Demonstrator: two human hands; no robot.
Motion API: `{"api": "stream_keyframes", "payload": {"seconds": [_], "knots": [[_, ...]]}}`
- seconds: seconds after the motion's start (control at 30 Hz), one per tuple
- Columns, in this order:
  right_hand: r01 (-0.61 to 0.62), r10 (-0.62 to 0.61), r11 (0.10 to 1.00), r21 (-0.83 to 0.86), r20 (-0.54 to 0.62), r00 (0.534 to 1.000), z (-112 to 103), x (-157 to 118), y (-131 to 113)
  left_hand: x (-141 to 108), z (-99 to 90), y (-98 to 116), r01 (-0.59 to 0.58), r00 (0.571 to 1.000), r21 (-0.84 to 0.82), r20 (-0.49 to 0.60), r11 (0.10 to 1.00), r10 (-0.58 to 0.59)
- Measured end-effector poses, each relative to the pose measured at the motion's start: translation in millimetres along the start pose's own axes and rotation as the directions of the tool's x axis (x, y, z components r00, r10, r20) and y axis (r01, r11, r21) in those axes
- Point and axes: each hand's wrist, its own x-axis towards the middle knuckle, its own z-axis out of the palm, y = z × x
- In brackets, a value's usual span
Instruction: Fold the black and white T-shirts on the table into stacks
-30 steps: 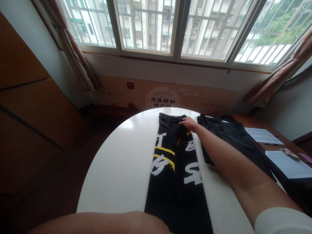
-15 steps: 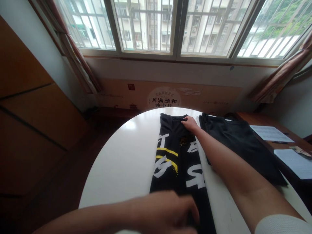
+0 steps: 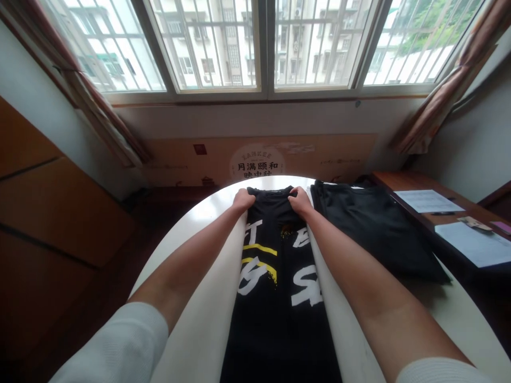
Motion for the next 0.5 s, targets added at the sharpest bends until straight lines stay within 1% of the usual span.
{"api": "stream_keyframes", "payload": {"seconds": [0.1, 0.2, 0.3, 0.37, 0.4, 0.43, 0.47, 0.5], "knots": [[-0.019, 0.019, 1.0, -0.002, -0.044, 0.999, 2.0, 0.1, 1.2, 3.1, 1.9, -2.4, 0.021, 0.998, -0.021, -0.058, 1.0, -0.022], [-0.045, 0.043, 0.999, -0.018, -0.082, 0.996, 4.3, -0.3, -0.7, 2.4, 5.8, 0.1, 0.025, 0.996, -0.027, -0.088, 0.999, -0.028], [-0.071, 0.066, 0.996, -0.048, -0.091, 0.994, 3.3, -0.9, -6.1, -11.6, 9.9, 5.9, -0.023, 0.987, 0.01, -0.156, 1.0, 0.024], [-0.09, 0.081, 0.992, -0.084, -0.097, 0.992, 0.0, -2.9, -13.6, -34.3, 10.5, 6.8, -0.101, 0.967, 0.11, -0.224, 0.989, 0.123], [-0.099, 0.087, 0.989, -0.108, -0.107, 0.99, -2.3, -5.3, -18.8, -50.3, 10.1, 5.2, -0.168, 0.95, 0.174, -0.234, 0.97, 0.206], [-0.106, 0.089, 0.985, -0.135, -0.124, 0.988, -4.7, -9.0, -25.1, -68.9, 9.2, 2.2, -0.253, 0.927, 0.241, -0.216, 0.937, 0.305], [-0.111, 0.088, 0.981, -0.158, -0.15, 0.985, -6.9, -14.4, -32.2, -89.8, 8.0, -2.3, -0.362, 0.896, 0.284, -0.155, 0.888, 0.415], [-0.097, 0.064, 0.976, -0.193, -0.169, 0.983, -8.7, -21.6, -39.7, -112.2, 6.6, -7.7, -0.484, 0.852, 0.303, -0.051, 0.821, 0.521]]}}
